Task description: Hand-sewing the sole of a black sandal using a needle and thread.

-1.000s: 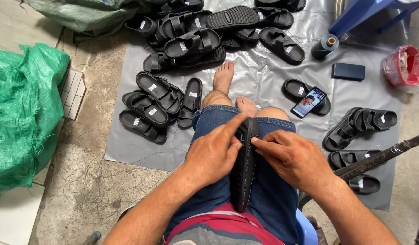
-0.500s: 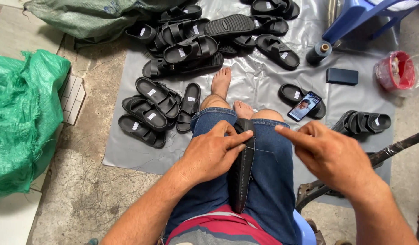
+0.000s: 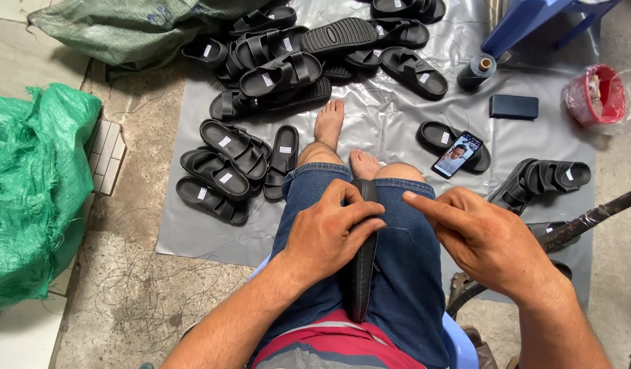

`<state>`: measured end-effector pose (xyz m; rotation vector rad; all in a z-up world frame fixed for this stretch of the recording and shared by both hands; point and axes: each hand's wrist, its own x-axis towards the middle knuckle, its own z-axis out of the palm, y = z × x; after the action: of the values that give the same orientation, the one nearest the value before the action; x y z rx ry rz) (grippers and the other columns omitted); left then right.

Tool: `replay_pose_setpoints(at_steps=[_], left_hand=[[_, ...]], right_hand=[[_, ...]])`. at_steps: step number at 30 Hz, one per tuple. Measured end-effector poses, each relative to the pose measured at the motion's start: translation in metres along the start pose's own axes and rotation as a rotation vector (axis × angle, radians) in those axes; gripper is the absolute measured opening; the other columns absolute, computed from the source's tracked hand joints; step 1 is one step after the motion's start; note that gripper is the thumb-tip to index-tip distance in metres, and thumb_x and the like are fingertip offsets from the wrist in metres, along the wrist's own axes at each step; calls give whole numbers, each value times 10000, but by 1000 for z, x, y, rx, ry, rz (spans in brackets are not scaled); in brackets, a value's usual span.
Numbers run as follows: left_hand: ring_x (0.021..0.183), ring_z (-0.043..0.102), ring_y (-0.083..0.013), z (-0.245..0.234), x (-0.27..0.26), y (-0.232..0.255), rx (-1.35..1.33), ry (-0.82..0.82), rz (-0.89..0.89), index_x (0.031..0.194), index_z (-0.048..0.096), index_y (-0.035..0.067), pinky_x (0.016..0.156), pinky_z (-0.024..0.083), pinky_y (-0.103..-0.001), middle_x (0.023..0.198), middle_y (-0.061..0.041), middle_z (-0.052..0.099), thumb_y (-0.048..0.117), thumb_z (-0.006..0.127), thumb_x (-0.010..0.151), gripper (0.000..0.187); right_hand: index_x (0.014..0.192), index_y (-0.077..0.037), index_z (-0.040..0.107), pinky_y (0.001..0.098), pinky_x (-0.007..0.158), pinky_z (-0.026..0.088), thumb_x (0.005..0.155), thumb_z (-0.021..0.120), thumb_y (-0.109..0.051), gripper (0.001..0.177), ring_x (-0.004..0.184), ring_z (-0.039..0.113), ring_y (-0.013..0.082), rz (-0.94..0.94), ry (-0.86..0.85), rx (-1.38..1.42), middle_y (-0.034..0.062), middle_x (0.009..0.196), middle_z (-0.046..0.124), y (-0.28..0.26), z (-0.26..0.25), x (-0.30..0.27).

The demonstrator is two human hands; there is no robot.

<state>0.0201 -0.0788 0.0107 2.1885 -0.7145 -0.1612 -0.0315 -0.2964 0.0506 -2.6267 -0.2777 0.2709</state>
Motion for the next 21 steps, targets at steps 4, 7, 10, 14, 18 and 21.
replay_pose_setpoints(at_steps=[4, 7, 10, 14, 18, 21], left_hand=[[708, 607, -136, -1, 1, -1, -111, -21, -100, 941, 665, 252, 548, 508, -320, 878, 36, 493, 295, 606, 821, 141], [688, 585, -108, -2, 1, 1, -184, -5, -160, 899, 677, 253, 585, 482, -285, 855, 44, 506, 278, 641, 797, 111], [634, 555, -98, 0, -2, -3, -247, -16, -172, 892, 656, 226, 543, 465, -255, 867, 33, 510, 235, 626, 801, 96], [760, 625, -274, 5, -12, -16, -506, 99, -55, 941, 636, 162, 659, 504, -326, 883, -46, 522, 159, 604, 834, 111], [750, 620, -334, 10, -32, -14, -304, 156, 94, 918, 626, 176, 640, 527, -414, 1012, -92, 521, 161, 599, 840, 84], [729, 638, -259, 19, -40, -15, -146, 199, 102, 893, 630, 185, 610, 544, -360, 1074, -60, 507, 171, 594, 839, 66]], right_hand=[[1266, -296, 498, 319, 548, 457, 822, 536, -176, 461, 654, 580, 153, 1, 0, 20, -19, 740, 539, -1, 0, 7], [1343, -363, 401, 288, 607, 460, 589, 733, -510, 836, 544, 613, 135, 325, -248, 39, -38, 609, 644, 1, 11, 16], [1297, -255, 469, 234, 489, 391, 705, 696, -364, 643, 427, 388, 100, 108, 15, 269, -37, 507, 470, -3, 33, 23], [765, -149, 692, 244, 407, 455, 799, 615, -215, 107, 398, 546, 174, 39, 120, 664, 8, 428, 535, -25, 36, 31], [797, -230, 688, 342, 527, 515, 800, 622, -327, 117, 598, 629, 233, -1, 214, 49, -30, 756, 629, -25, 26, 24], [825, -273, 680, 380, 552, 540, 758, 642, -391, 142, 653, 648, 239, 67, 145, -118, -59, 822, 614, -32, 30, 20]])
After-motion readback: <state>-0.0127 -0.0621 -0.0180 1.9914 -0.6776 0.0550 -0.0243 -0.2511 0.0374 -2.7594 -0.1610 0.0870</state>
